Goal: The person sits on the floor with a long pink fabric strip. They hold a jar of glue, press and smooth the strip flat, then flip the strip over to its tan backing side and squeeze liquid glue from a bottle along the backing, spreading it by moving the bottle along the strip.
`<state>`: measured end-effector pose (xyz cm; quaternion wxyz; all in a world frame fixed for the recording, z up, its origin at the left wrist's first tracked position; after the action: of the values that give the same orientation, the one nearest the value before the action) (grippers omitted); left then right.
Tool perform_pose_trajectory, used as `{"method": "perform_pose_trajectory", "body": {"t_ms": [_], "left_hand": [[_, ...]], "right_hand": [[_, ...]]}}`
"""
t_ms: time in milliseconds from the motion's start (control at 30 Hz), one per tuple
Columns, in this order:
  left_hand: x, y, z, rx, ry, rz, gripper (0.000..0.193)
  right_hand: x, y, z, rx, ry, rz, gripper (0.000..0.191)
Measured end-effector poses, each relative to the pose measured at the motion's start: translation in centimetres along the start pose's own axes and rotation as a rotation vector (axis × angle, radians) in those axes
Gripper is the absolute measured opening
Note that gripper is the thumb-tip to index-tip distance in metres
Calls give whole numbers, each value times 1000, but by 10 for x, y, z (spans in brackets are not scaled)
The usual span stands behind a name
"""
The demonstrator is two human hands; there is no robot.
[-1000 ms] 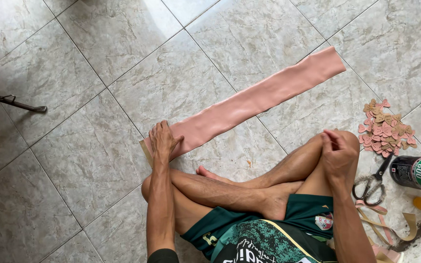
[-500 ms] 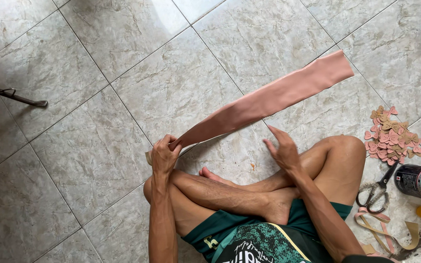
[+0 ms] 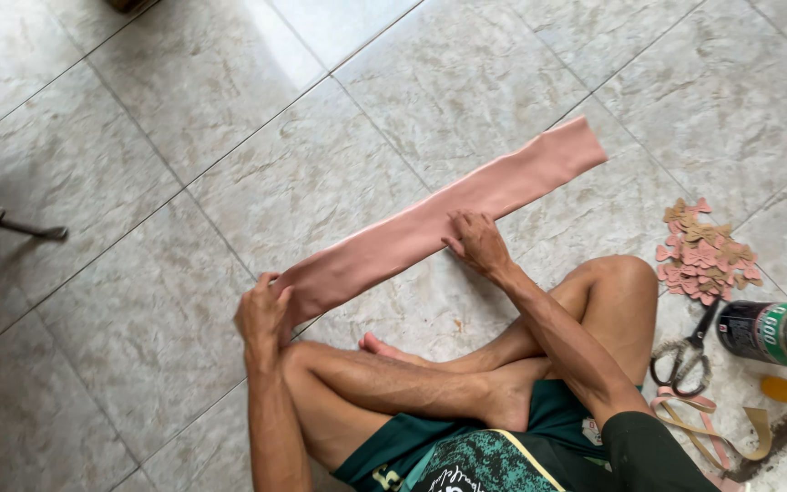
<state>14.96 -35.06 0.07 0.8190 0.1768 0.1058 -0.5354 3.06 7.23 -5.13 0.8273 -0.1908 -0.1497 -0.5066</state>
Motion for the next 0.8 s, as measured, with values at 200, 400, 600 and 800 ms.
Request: {"method": "perform_pose_trajectory", "body": {"t_ms": [200,400,600,800], "left_hand": [[7,-14,-11,-83,-52,84,35],[-6,-27,-28,-101,-58,131,36],[-14,-34,-40,-110,-67,165,38],[-18,-33,-44,-101,-20,204,37]], "right_hand": [[-141,-23,65,-313,102,-432,65],[-228,-47,124,-203,33,-876,90],[-264,-64,132,-67,-83,-928,73],[-282,-67,146,-163,-439,-829,58]]}}
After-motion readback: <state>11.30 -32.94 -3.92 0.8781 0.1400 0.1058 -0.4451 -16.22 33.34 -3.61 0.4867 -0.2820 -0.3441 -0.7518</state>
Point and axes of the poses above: each hand's wrist, its own y-axis away from the middle knuckle, its own z-axis out of the back of the hand, x = y × z, the point moved 3 cm from there along -y, towards the middle knuckle, and after that the axes turned 4 degrees about x, right-handed, at the moved point
